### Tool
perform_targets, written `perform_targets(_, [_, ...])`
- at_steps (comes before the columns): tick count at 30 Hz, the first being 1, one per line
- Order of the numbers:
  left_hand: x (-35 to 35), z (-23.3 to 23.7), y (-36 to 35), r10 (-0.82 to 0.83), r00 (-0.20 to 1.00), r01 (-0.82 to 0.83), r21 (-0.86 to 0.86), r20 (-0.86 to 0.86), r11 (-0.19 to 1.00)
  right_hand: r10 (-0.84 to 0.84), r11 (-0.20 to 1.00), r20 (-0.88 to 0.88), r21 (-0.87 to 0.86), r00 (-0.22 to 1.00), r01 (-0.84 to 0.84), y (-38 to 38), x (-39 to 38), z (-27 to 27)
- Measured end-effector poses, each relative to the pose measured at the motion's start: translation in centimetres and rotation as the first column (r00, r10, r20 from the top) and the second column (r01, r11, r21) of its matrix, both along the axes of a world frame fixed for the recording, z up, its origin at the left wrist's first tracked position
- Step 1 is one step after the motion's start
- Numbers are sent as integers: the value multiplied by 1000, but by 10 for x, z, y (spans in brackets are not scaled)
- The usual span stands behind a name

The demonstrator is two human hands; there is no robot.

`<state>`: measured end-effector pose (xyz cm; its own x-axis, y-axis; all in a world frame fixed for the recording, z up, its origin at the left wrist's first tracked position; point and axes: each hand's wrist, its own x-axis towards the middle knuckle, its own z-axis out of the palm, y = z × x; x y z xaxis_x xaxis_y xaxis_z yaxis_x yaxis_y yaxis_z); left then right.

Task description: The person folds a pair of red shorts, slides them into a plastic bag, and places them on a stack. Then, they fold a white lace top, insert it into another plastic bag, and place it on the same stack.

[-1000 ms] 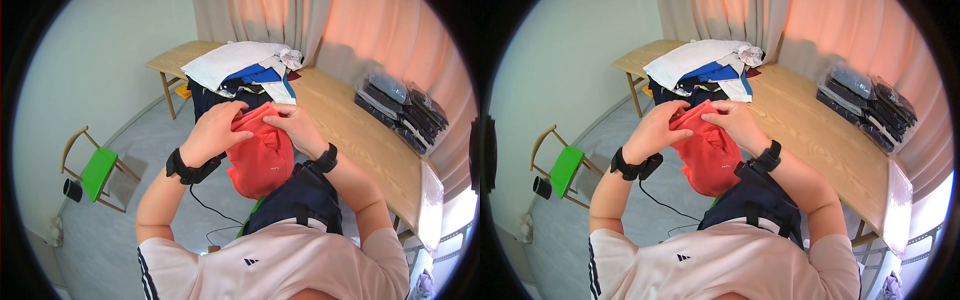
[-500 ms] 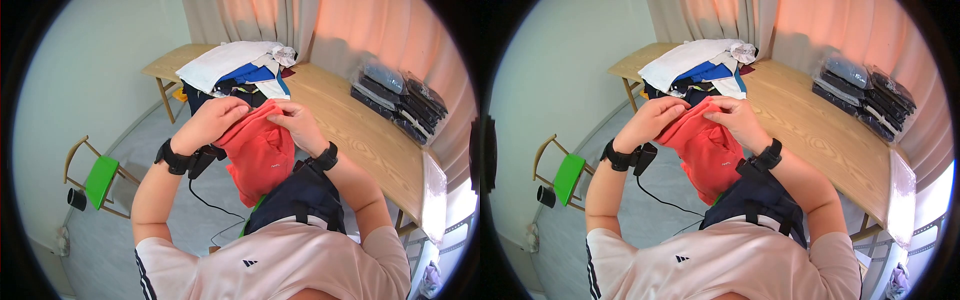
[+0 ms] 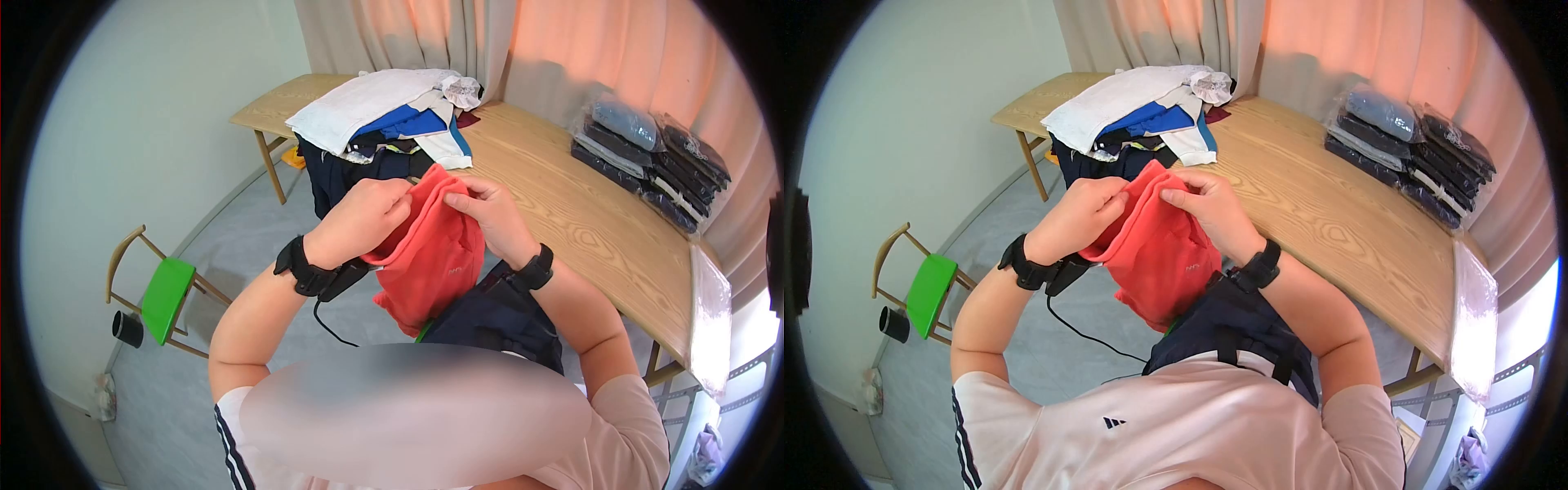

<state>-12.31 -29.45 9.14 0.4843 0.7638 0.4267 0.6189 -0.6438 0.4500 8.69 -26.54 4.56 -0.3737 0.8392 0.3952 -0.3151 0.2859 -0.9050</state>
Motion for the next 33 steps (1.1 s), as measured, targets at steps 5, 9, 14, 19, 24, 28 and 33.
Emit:
perform_targets(5, [5,-8,-2,-46,999,46,1,-11,999,103,978,-83,-172,991,-116,3,1,-8])
perform_targets(9, [4,-9,3,-66,994,64,-21,-86,998,93,970,-124,-215,988,-118,6,0,-11])
perform_targets(14, [7,1,-6,-21,1000,20,-127,-1,992,0,987,-161,-160,987,-26,9,1,-9])
perform_targets(19, [20,1,-5,105,987,-93,104,-119,990,-71,993,-175,-109,982,52,5,-6,-4])
perform_targets(24, [20,3,25,177,972,-183,-26,-153,983,-101,992,-189,-95,977,84,9,-3,-1])
perform_targets(28, [19,23,42,102,950,-41,209,-294,977,-126,992,-152,11,980,129,18,6,3])
perform_targets(33, [13,81,66,-19,949,66,139,-315,988,-233,951,-71,192,970,242,21,19,10])
